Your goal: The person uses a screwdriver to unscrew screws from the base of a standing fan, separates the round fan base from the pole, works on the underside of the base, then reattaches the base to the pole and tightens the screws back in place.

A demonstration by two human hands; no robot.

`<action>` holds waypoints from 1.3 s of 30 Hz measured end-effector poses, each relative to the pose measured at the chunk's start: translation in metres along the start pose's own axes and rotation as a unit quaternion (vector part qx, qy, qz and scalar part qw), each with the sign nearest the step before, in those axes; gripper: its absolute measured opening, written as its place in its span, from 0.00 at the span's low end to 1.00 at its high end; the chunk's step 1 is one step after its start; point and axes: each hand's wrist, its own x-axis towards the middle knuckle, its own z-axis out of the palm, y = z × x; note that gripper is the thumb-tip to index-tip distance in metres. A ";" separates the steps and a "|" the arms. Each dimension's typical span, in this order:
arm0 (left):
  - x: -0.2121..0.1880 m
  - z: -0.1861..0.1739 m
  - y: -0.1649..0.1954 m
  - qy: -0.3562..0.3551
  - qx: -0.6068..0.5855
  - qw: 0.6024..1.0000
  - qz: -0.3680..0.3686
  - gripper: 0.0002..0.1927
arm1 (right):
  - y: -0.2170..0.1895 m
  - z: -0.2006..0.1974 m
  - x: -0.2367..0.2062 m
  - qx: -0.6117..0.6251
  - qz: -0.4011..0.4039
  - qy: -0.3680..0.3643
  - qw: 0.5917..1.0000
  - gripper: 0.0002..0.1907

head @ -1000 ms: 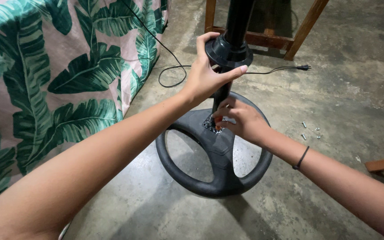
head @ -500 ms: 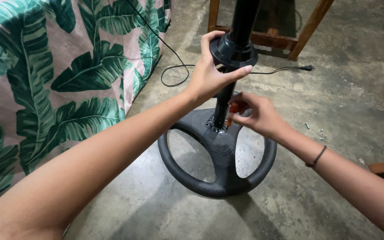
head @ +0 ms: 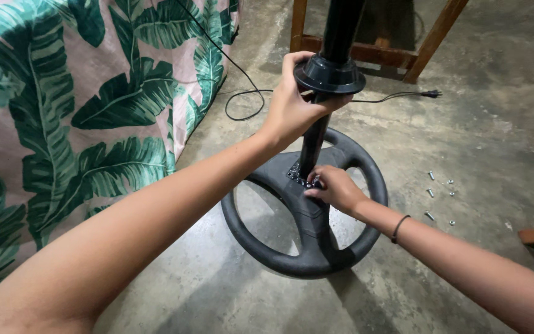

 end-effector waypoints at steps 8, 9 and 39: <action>0.001 0.002 -0.003 -0.007 -0.050 0.999 -0.013 0.41 | 0.019 0.032 0.004 0.083 0.171 0.022 0.982 0.14; 0.000 0.002 -0.004 -0.006 -0.040 0.999 -0.010 0.41 | 0.024 0.035 0.004 0.099 0.190 0.020 0.977 0.14; 0.020 -0.014 -0.003 0.024 -0.093 0.994 0.055 0.36 | 0.123 0.014 -0.033 0.426 0.405 -0.151 0.795 0.14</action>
